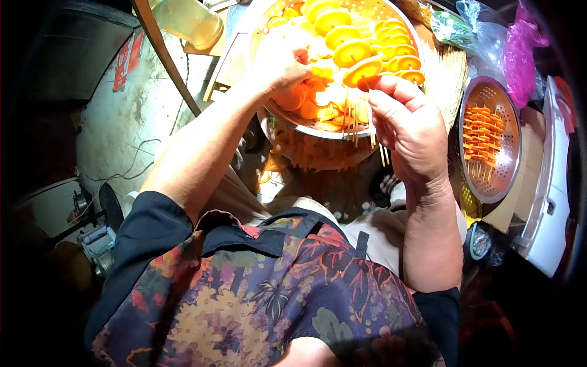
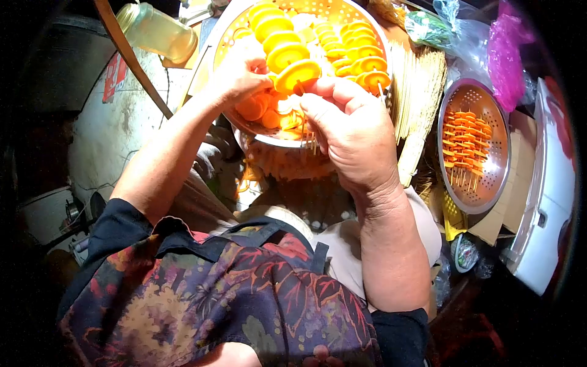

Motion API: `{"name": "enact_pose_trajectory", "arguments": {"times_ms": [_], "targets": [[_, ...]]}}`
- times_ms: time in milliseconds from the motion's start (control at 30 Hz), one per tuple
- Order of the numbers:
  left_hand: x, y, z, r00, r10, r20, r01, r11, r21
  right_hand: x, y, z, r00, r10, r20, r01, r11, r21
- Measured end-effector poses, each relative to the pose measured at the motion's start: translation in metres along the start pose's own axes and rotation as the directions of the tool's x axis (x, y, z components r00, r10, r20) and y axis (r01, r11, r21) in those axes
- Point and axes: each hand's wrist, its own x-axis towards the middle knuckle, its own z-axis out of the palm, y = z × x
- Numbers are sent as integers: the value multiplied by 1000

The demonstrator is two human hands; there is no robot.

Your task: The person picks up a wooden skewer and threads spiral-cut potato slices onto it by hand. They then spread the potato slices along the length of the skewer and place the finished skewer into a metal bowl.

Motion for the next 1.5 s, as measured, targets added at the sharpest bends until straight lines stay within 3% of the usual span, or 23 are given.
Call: {"name": "enact_pose_trajectory", "arguments": {"times_ms": [33,67,100,133,167,200,267,333,400,567,800,900,1000,1067,1267,1500], "targets": [[3,-2,-2,999,-53,-3,53,989,-135,-1,-1,-1,1000,2,10,-2,1000,17],[4,3,-8,999,-44,-7,43,991,-125,-2,-1,-2,1000,-10,10,10,1000,25],[2,7,-14,977,-210,23,201,889,-411,-2,-3,-3,1000,-9,24,9,1000,16],[3,10,-21,930,-354,99,329,682,-653,-3,-4,-3,999,-8,40,8,1000,7],[4,10,-29,868,-463,179,431,524,-735,-4,-5,-4,999,10,51,-10,1000,-6],[6,8,-32,871,-464,165,423,534,-732,-5,-5,-5,998,-2,61,2,1000,-1],[11,6,-43,830,-486,272,347,70,-935,-7,-5,-5,998,28,50,-20,987,-160],[9,12,-59,819,-519,245,301,26,-953,-8,-2,-7,997,62,52,-49,973,-226],[8,18,-69,776,-582,242,223,-106,-969,-11,-1,-3,997,69,34,-60,975,-216],[5,28,-74,749,-638,177,94,-161,-982,-12,2,1,995,79,61,-66,977,-201],[8,16,-72,754,-612,238,45,-313,-949,-11,5,4,989,121,87,-105,981,-163],[8,15,-72,748,-634,198,58,-235,-970,-9,8,3,989,124,76,-111,982,-150],[8,6,-66,812,-563,153,67,-170,-983,-8,6,3,991,110,72,-97,982,-161],[6,5,-63,840,-539,56,66,-1,-998,-7,8,3,991,113,70,-103,985,-135],[2,5,-63,888,-452,89,89,-22,-996,-5,14,2,994,92,56,-84,988,-129],[2,8,-66,873,-482,82,120,49,-992,-2,16,5,996,84,20,-80,986,-146]]}}
